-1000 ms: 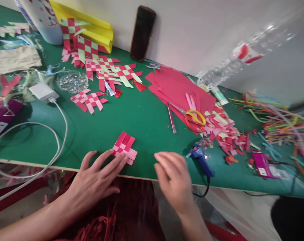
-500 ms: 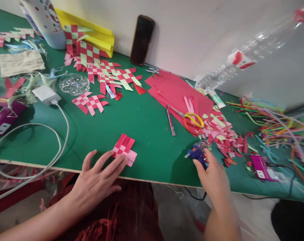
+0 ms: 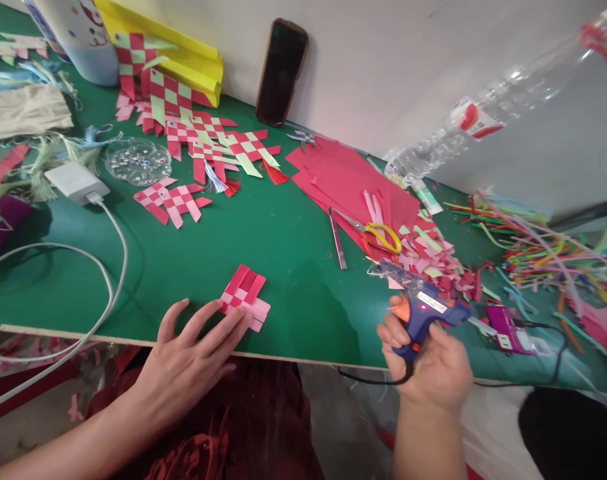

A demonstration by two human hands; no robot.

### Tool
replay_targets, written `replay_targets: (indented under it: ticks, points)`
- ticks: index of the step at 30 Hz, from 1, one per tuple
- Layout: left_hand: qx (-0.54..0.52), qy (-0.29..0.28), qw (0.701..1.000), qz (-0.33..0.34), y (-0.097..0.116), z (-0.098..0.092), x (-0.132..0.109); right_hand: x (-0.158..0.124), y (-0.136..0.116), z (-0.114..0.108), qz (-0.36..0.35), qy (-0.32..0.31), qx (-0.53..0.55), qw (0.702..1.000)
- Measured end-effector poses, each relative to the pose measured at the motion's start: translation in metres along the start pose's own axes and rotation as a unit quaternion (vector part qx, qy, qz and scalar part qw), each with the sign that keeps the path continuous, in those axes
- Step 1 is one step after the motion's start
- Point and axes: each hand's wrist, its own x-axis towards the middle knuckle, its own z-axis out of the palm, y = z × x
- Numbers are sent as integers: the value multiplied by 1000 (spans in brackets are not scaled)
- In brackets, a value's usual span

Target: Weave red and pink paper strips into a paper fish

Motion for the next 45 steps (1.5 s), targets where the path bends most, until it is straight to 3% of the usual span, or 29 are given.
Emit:
replay_targets:
  ticks: [5,9,14,24,28,32,45]
  points:
    - [23,1,1000,9,1,-4,3,-10,9,20,34,-92,-31,995]
    - [48,-14,999,16,0,-8,5,-24,10,35,115,-194,-138,964]
    - [56,-8,998,16,0,-9,5,-30,13,53,68,-287,-202,934]
    - [35,-31,999,9,-2,-18,9,-37,24,71,99,-230,-112,962]
    - [22,-47,999,8,-3,-20,11,-39,34,92,88,-176,-15,980]
    - [10,-61,998,10,-4,-26,14,-37,38,110,90,-161,14,983]
    - [-33,-42,997,59,-24,-39,45,-36,44,97,87,-171,5,981]
